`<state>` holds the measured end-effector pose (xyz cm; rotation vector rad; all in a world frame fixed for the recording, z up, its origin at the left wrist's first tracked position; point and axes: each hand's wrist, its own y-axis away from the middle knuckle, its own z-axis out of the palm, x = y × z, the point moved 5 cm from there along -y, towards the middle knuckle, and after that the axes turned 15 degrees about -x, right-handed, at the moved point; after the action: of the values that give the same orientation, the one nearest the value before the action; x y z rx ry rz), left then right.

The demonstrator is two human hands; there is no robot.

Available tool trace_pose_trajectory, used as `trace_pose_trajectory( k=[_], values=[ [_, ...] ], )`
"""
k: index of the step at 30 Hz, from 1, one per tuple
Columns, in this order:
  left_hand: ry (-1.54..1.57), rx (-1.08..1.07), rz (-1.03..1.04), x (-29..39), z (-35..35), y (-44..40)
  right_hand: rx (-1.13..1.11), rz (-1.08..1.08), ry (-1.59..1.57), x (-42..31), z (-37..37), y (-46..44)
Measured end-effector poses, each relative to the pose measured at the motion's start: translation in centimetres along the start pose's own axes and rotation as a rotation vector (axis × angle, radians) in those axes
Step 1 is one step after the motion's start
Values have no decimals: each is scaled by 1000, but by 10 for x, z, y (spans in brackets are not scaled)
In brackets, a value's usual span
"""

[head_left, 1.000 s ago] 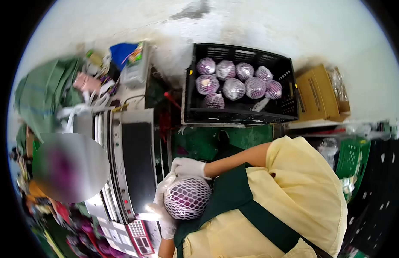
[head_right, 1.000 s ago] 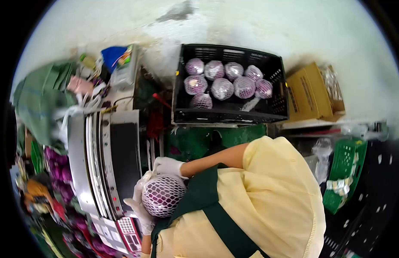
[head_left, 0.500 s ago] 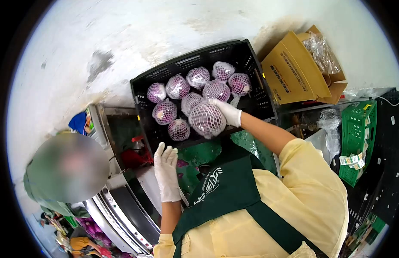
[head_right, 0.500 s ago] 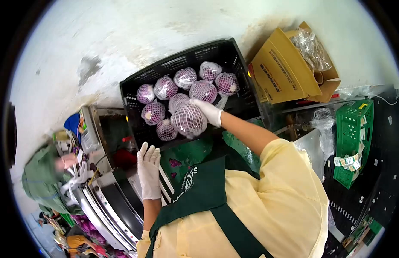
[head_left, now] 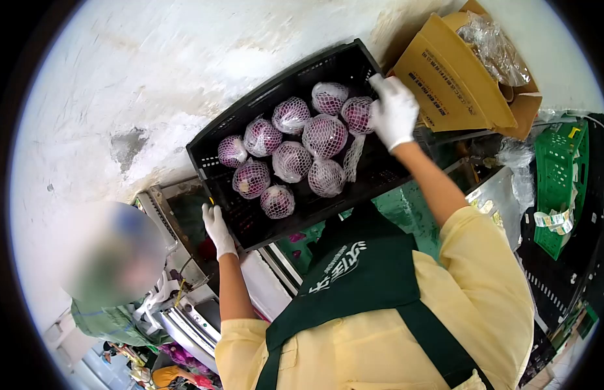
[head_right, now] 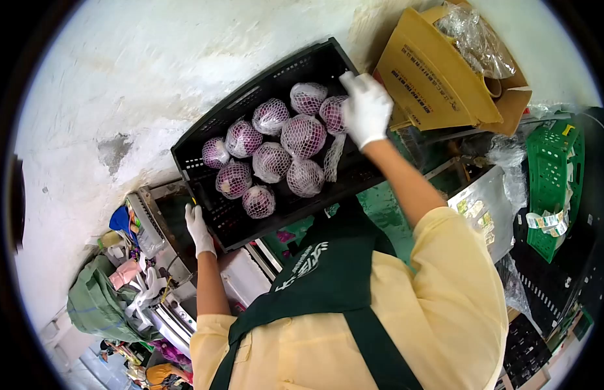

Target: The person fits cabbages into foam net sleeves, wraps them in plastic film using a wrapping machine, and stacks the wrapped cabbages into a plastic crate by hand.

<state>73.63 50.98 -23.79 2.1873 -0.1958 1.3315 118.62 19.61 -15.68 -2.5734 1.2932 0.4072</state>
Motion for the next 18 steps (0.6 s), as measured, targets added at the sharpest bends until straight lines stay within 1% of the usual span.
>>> trace_pose_trajectory(
  k=[1,3,4,5,6,7,8,9,10,11,12,13,14,15,16,17,18],
  values=[
    [123,-62,40,14,11,-5,147,134,130,22,1,-3],
    [212,-77,-42,11,14,-24,-174,411,-235,100,74,-13],
    [248,-104,-57,-12,8,-46,-156,424,-241,94,67,-10],
    [242,-123,-140,-12,10,-50,-380,484,-392,89,66,-8],
    [228,-144,-173,-15,11,-55,-598,532,-544,85,69,-4],
    [213,-168,-206,-19,13,-56,-531,556,-599,80,66,-2],
    [174,-211,-230,-7,17,-47,-534,594,-723,80,73,1],
    [179,-237,-212,-9,18,-46,-530,587,-654,92,93,-1],
    [181,-264,-259,6,22,-34,-481,516,-337,88,84,2],
    [169,-350,-285,10,20,-39,-468,558,-307,79,68,19],
    [289,-430,-349,-8,20,-49,-535,488,-233,85,76,33],
    [302,-492,-342,-6,32,-44,-457,478,-264,86,68,58],
    [244,-557,-361,-10,33,-48,-369,584,-439,94,57,88],
    [221,-609,-433,-20,33,-56,-351,616,-505,105,58,113],
    [179,-557,-423,-10,49,-44,-404,670,-496,117,50,134],
    [147,-487,-408,5,56,-26,-374,712,-486,130,42,157],
    [119,-560,-429,30,55,-43,-363,781,-477,118,23,161]
  ],
)
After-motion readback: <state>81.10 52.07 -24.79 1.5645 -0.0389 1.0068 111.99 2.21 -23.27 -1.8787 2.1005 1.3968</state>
